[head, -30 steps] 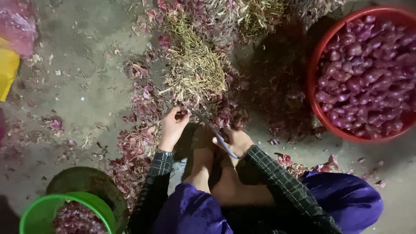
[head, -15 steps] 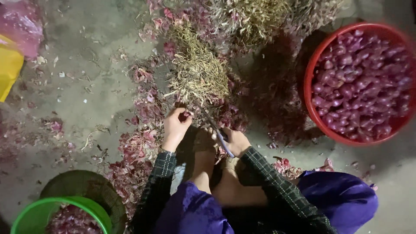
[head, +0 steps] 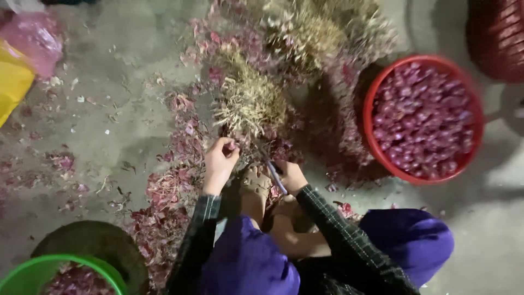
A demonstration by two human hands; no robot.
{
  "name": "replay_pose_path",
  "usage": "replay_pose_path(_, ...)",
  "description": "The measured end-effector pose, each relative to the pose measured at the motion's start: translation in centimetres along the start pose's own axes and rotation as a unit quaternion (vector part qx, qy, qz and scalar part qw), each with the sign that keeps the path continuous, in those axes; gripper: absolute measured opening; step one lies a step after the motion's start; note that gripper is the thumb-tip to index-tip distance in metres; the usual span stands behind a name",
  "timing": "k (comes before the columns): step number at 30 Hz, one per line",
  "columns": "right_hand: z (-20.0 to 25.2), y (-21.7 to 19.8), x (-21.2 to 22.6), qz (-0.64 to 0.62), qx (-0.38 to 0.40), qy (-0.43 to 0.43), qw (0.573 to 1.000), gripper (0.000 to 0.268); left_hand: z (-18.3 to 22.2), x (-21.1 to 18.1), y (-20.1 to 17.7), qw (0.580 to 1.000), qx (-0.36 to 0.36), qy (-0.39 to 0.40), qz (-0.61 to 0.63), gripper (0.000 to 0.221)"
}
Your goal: Trimming the roots and stems of onions using scissors and sorting them into baskets.
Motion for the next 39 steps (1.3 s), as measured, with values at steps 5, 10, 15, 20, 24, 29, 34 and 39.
replay_pose_path(5,3.7,-6.7,9.3,-0.358,-0.123,0.002,0.926,0.022,2.9,-12.7,-6.4,0.970,-0.019,0.192,0.151,0.025)
replay_pose_path(10,8.7,-12.2,15.5,-0.417,-0.157,-0.037,0.894,0.025,5.9,-21.0,-13.2,0.950,0.011,0.153,0.273,0.023)
replay_pose_path(15,15.6,-16.0,20.1,-0.457,-0.168,-0.081,0.869,0.023,10.0,-23.2,-16.9,0.933,0.068,0.058,0.347,0.022)
replay_pose_path(20,20.2,-18.3,23.9,-0.454,-0.172,-0.128,0.865,0.038,15.9,-32.9,-21.7,0.941,0.054,0.292,0.160,0.029)
replay_pose_path(24,22.7,-20.8,26.1,-0.446,-0.205,-0.129,0.862,0.021,18.0,-35.9,-23.1,0.915,-0.012,0.399,0.056,0.033)
replay_pose_path(29,22.2,-20.9,26.6,-0.381,-0.166,-0.156,0.896,0.014,17.8,-36.1,-23.4,0.917,0.003,0.399,0.026,0.031)
replay_pose_path(34,21.0,-20.5,26.3,-0.319,-0.188,-0.164,0.914,0.020,16.1,-35.6,-24.0,0.925,0.034,0.367,0.092,0.033)
replay_pose_path(39,19.3,-19.8,26.6,-0.325,-0.156,-0.201,0.911,0.022,15.1,-34.2,-23.0,0.935,-0.003,0.349,0.058,0.036)
Point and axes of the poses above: each hand's wrist, its own z-axis away from the middle knuckle, its own y-axis out of the palm, x = y × z, the point moved 8 cm from there along -z, towards the middle knuckle, and after that the axes turned 7 degrees about -x, right-handed, at the moved point
